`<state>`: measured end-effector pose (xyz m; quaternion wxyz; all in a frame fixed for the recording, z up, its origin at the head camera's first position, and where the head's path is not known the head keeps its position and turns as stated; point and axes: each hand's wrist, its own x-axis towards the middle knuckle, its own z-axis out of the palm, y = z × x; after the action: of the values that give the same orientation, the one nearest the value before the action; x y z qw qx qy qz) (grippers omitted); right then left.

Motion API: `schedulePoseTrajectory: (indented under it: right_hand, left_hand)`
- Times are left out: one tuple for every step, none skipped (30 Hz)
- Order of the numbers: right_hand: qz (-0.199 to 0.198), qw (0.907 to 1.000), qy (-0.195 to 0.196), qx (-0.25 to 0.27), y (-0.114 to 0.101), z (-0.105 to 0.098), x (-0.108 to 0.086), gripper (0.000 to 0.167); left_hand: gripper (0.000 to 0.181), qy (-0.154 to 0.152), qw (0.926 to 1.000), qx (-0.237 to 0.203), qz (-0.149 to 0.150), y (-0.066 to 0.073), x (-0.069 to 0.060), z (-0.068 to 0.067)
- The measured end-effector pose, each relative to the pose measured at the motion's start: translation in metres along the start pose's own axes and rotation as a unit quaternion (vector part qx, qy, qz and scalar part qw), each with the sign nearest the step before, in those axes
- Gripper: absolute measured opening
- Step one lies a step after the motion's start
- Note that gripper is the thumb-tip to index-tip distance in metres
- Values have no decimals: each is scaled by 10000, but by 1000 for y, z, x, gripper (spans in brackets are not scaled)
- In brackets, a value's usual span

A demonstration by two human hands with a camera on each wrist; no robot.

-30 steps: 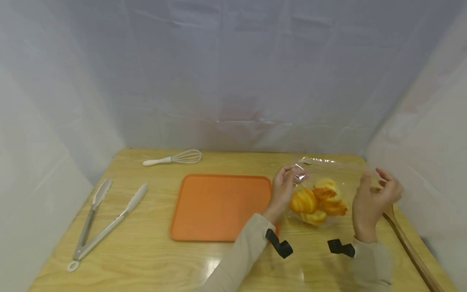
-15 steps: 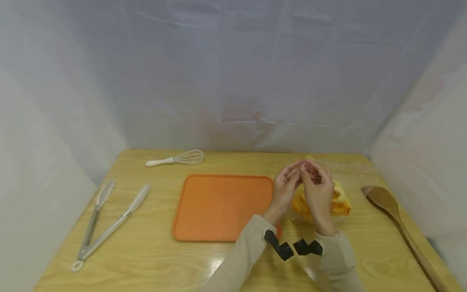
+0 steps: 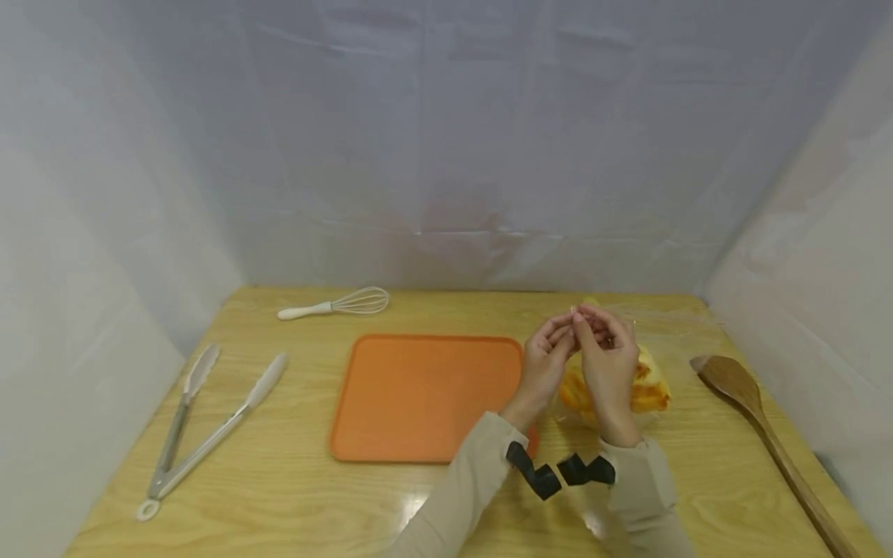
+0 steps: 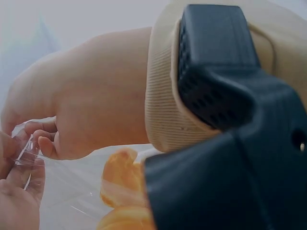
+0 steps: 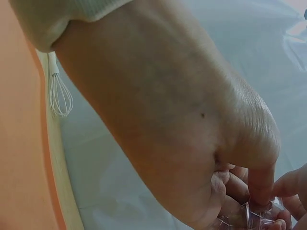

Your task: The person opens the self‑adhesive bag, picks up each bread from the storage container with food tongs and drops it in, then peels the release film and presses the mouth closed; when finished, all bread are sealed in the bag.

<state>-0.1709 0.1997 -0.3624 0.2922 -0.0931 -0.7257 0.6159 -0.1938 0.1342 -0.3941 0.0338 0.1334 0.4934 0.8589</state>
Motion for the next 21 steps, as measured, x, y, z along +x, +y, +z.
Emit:
schedulePoseTrajectory:
  right_hand:
    - [-19, 10000, 7, 11, 1, 0, 0, 27]
    - [-38, 10000, 11, 23, 2, 1, 0, 26]
    - [-60, 10000, 17, 35, 2, 1, 1, 26]
    - [-75, 10000, 16, 40, 3, 1, 0, 25]
    - [-78, 10000, -2, 41, 3, 1, 0, 25]
    - [-46, 10000, -22, 39, 2, 1, 0, 24]
    - [4, 10000, -40, 60, 2, 0, 0, 22]
    - [78, 9999, -62, 85, 1, 0, 0, 19]
    - [158, 9998, -91, 125, 0, -1, 0, 17]
    - [259, 9994, -126, 195, -1, -2, 0, 14]
    - [378, 9986, -165, 318, -2, -3, 0, 11]
    - [507, 9973, -185, 495, -3, -4, 0, 9]
    - [610, 9956, -196, 679, -3, -5, 0, 9]
    - [716, 9932, -228, 890, -4, -6, 0, 11]
    - [859, 9883, -245, 1234, -5, -7, 0, 14]
    - [999, 9817, -252, 1599, -6, -7, 0, 18]
    - [1118, 9741, -252, 1949, -7, -8, 0, 21]
    - [1205, 9672, -265, 2220, -8, -8, 0, 23]
    - [1262, 9614, -270, 2432, -8, -9, 1, 24]
    - [1302, 9558, -275, 2622, -8, -9, 1, 23]
    - [1296, 9527, -266, 2735, -8, -9, 1, 22]
  left_hand:
    - [31, 5, 10000, 23, 2, 0, 0, 0]
    - [31, 6, 10000, 50, -6, 0, 0, 0]
    - [31, -2, 10000, 66, -15, 1, 0, 0]
    - [31, -17, 10000, 84, -18, 1, 0, 0]
    - [31, -36, 9999, 97, -19, 2, 0, 0]
    - [31, -50, 9999, 107, -2, 1, -1, -1]
    - [30, -65, 9999, 120, 18, 1, -1, -1]
    - [30, -96, 9999, 131, 25, 1, -1, -1]
    - [30, -119, 9998, 139, 34, 1, -1, -2]
    - [30, -136, 9998, 156, 55, 0, -1, -2]
    - [29, -166, 9997, 171, 66, 0, -2, -2]
    - [29, -192, 9996, 193, 78, -1, -2, -2]
    - [29, -207, 9995, 214, 88, -1, -2, -3]
    - [29, -224, 9995, 222, 88, -1, -2, -3]
    - [28, -230, 9995, 194, 68, -1, -2, -3]
    - [28, -233, 9996, 164, 32, -1, -2, -3]
    - [28, -241, 9996, 117, -15, -1, -2, -3]
    - [28, -233, 9997, 67, -52, -1, -2, -2]
    - [28, -222, 9997, 4, -80, -1, -2, -2]
    - [28, -212, 9997, -46, -105, -1, -3, -2]
    - [28, -213, 9997, -78, -126, -1, -2, -3]
